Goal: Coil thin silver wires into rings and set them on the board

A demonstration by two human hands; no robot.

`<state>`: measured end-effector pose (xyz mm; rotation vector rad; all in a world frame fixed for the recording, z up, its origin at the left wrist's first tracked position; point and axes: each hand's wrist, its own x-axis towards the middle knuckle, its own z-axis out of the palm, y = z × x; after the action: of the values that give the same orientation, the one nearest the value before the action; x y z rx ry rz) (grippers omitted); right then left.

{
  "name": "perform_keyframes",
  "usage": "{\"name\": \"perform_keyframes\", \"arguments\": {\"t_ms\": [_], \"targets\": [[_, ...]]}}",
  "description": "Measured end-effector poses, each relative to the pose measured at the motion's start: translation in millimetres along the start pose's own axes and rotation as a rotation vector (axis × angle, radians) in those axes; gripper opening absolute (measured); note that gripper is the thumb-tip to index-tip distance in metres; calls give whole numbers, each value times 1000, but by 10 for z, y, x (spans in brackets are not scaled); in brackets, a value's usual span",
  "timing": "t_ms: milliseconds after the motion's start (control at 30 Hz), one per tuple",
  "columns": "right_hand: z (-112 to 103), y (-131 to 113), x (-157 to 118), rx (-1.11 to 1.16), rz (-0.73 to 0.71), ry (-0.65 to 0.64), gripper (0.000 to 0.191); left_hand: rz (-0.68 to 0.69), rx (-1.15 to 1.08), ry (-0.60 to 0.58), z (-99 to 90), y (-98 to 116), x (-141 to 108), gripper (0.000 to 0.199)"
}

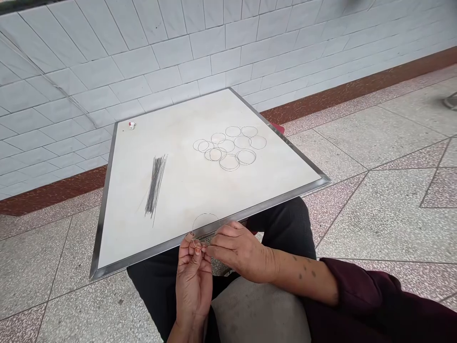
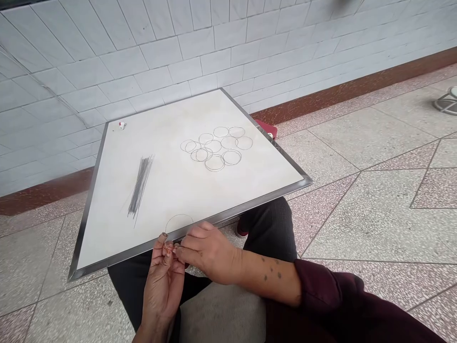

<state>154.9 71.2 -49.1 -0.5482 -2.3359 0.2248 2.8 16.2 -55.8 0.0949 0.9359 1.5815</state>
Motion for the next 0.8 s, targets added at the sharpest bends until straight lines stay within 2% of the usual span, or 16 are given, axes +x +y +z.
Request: {"name": "perform_keyframes", "arguments": {"t_ms": [200, 433, 567, 667, 800], "targets": [[-51, 19, -3, -35, -150, 2, 15, -4, -1, -54, 23, 34, -20, 42], [-103, 53, 24, -63, -217, -42, 14, -2, 28, -82, 23, 39, -25, 44], [-169, 44, 51, -40, -208, -76, 16, -6, 42, -90, 9, 65, -23, 44], [-245, 61, 83, 59, -167, -110, 16, 1, 64, -130, 15, 109, -37, 49], [-316, 108, 167, 169, -76, 18, 14, -26, 80, -199, 29, 160, -85, 56]]}}
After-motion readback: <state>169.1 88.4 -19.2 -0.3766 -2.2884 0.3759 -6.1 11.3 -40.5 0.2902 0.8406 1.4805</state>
